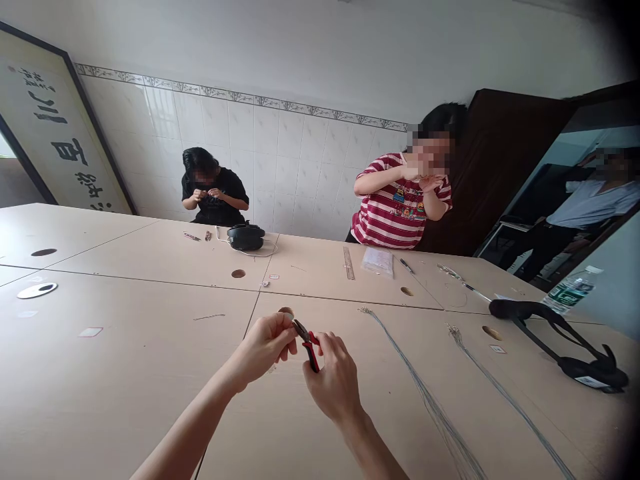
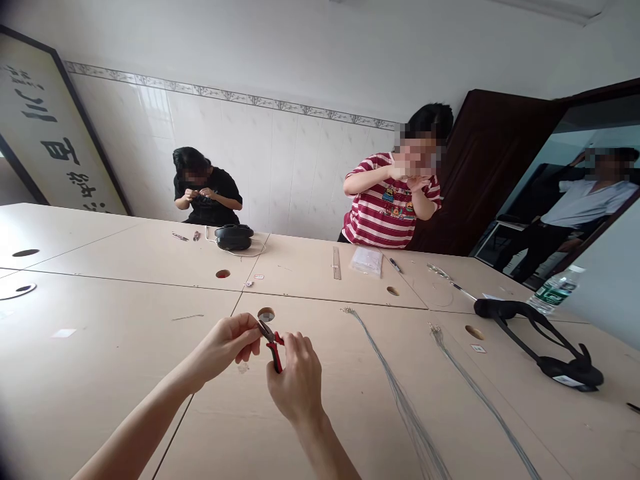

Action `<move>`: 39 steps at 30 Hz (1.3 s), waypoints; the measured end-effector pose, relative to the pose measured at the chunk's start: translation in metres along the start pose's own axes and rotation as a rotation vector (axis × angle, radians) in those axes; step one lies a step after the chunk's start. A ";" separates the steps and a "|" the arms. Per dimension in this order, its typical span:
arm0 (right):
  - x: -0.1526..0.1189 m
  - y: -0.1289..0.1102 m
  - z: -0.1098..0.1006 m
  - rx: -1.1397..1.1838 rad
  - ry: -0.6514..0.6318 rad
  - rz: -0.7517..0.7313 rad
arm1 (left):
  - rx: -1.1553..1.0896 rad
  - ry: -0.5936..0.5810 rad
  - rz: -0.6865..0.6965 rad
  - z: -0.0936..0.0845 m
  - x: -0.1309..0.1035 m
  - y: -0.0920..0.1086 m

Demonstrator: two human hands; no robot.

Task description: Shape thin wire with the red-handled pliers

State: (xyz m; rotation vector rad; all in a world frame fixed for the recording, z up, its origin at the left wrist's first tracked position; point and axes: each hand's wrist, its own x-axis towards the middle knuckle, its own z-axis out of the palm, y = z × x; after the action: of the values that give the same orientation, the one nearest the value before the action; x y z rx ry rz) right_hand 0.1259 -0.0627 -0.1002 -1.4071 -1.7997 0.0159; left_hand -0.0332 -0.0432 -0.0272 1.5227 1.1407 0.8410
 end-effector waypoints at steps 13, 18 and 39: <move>0.001 -0.002 0.002 0.036 -0.050 0.050 | 0.024 0.019 -0.008 0.002 0.002 -0.004; 0.001 -0.002 0.003 0.093 -0.109 0.133 | 0.075 0.050 -0.017 0.003 0.003 -0.004; 0.004 0.004 0.002 0.087 -0.201 0.199 | 0.187 0.108 -0.004 0.012 0.012 -0.022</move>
State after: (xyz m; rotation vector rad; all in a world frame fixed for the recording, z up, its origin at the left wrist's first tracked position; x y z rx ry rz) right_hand 0.1272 -0.0568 -0.1008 -1.5612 -1.7875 0.3465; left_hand -0.0235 -0.0343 -0.0515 1.6425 1.3319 0.8418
